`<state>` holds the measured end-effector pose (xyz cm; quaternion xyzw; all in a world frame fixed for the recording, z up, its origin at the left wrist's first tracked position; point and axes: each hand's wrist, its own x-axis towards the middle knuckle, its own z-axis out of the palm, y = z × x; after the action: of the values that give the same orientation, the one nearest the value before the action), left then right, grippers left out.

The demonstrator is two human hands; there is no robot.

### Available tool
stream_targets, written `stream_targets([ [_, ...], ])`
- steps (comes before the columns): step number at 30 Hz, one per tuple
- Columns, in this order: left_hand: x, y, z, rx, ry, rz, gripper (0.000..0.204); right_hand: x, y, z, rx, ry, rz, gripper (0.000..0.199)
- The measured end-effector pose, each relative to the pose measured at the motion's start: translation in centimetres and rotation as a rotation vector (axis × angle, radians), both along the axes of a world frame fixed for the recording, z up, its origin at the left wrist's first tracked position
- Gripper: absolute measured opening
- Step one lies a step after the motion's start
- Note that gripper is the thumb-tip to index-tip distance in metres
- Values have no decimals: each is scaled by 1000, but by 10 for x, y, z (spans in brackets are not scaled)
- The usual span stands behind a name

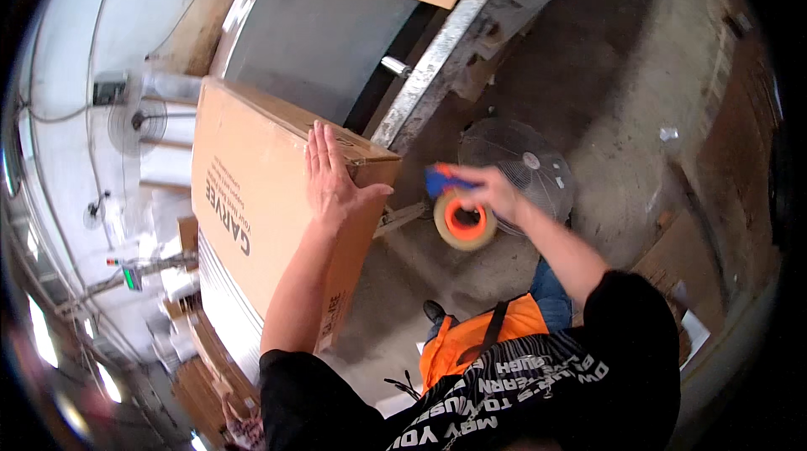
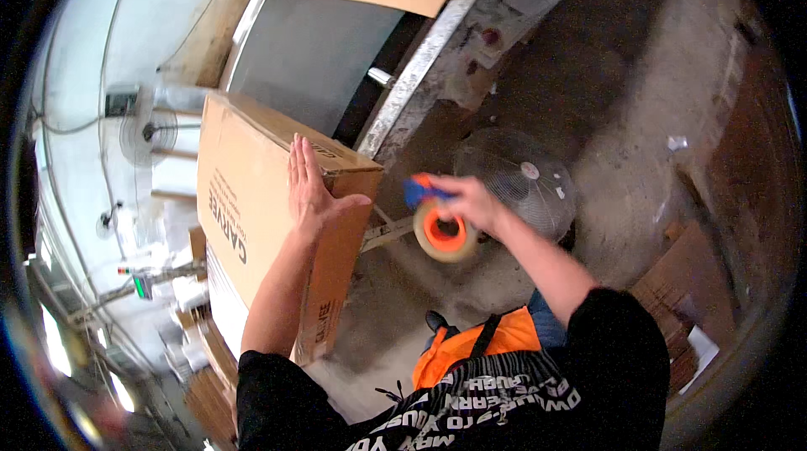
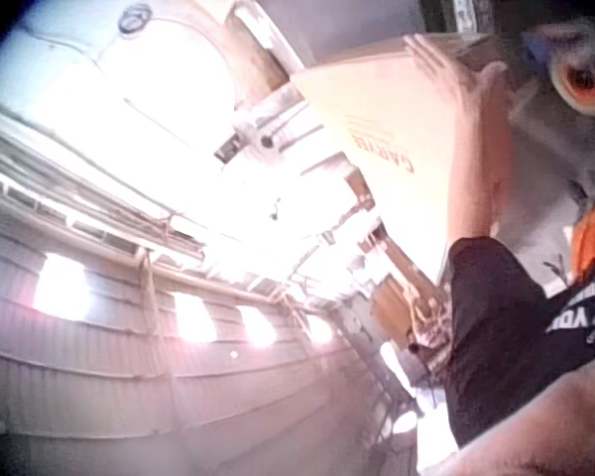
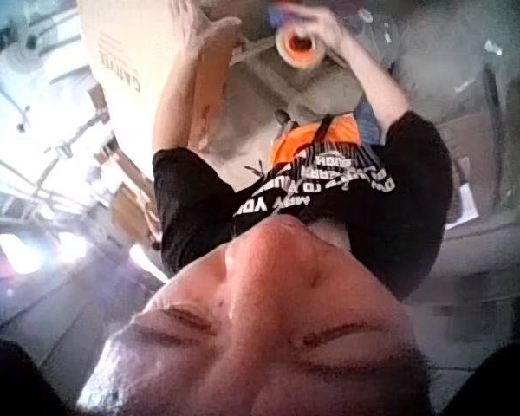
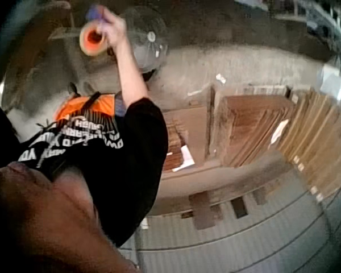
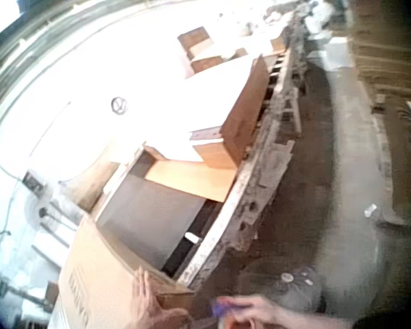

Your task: The person packs flat items into large cardboard boxes by hand, then seals the boxes with a tape dispenser.

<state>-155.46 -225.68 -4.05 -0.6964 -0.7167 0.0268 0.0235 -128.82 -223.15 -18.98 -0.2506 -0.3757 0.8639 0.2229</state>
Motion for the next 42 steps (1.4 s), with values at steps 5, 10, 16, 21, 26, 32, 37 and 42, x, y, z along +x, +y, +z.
stream_targets([
  [5, -5, -9, 5, 1, 0, 15, 132, -126, 173, 38, 260, 85, 308, 65],
  [10, -10, -16, 9, -22, -65, 18, 123, -158, 179, 53, 644, 58, 901, 60],
  [16, -13, -12, 9, -57, 10, 11, 115, -101, 32, 39, 820, -113, 720, 46],
  [21, -12, -10, 3, 2, -71, 26, 109, -126, 11, 82, 1211, -157, 873, 27],
  [26, -19, -30, 4, -30, -32, 75, 106, -98, 110, 52, 943, -6, 1303, 57],
  [32, -20, -21, 2, -19, -70, 35, 103, -175, 208, 30, 339, 30, 633, 59],
  [37, -29, -27, -2, -43, -80, 39, 95, -179, 177, 4, 474, 37, 1111, 60],
  [42, -25, -25, -1, -40, -61, 31, 92, -130, 63, 18, 801, -151, 853, 56],
])
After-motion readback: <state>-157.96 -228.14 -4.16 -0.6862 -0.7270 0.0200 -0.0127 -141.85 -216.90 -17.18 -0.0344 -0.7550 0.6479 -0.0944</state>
